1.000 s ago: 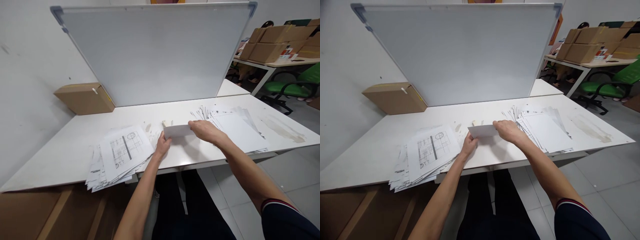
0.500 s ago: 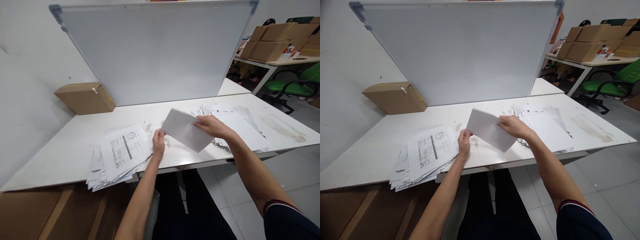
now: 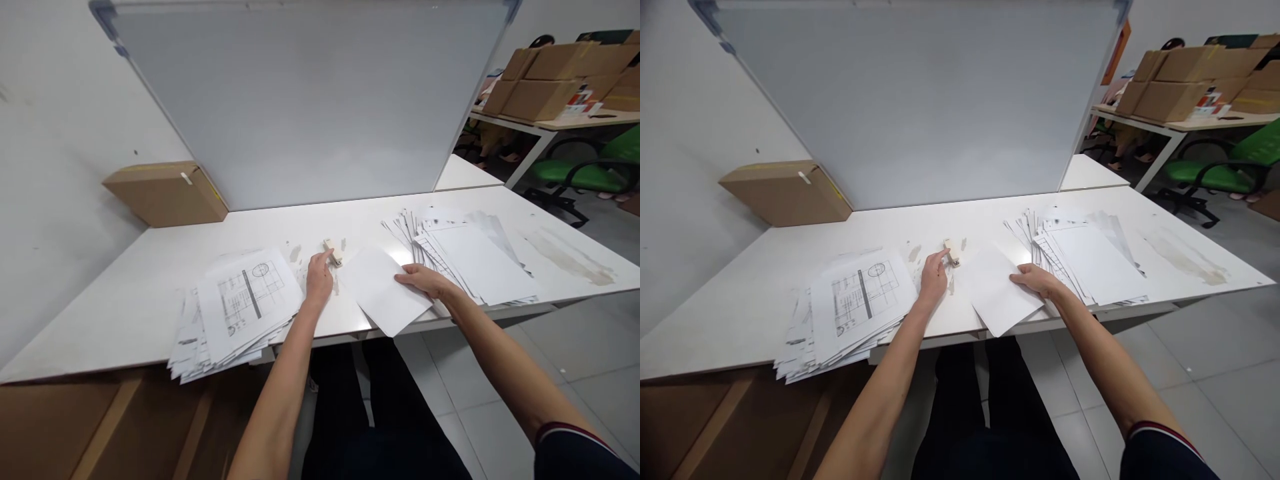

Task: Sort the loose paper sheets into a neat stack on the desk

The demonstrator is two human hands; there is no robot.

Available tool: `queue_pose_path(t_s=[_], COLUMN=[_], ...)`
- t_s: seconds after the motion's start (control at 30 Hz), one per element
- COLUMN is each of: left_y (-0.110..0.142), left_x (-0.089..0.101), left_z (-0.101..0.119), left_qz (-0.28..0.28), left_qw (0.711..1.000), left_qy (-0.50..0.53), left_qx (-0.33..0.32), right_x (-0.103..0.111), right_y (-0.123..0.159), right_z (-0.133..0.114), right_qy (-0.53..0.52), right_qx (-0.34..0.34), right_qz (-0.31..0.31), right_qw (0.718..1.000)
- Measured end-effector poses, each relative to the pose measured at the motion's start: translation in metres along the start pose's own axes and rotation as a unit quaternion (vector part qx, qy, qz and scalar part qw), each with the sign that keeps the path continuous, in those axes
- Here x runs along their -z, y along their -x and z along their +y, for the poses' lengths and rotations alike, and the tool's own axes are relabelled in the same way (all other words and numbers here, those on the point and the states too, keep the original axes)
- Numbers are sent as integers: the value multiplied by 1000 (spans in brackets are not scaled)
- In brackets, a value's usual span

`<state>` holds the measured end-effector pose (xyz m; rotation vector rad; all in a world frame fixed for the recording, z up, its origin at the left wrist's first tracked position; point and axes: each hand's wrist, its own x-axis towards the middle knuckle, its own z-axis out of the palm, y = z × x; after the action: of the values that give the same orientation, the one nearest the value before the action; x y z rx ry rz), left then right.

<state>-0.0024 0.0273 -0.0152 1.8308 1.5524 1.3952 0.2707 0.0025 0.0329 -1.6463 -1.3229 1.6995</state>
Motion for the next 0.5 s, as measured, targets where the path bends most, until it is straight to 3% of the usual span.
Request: queue_pose_path(t_s=[0.5], left_y=[2], left_x=[-4], left_z=[-1], left_qz=[-41], left_qw=[997], left_qy=[-66], left_qx=[20], right_x=[-10], right_y=[-14], right_z=[-5], right_qy=[-47], right_qx=[-1], right_qz=[10], right_qw=[999])
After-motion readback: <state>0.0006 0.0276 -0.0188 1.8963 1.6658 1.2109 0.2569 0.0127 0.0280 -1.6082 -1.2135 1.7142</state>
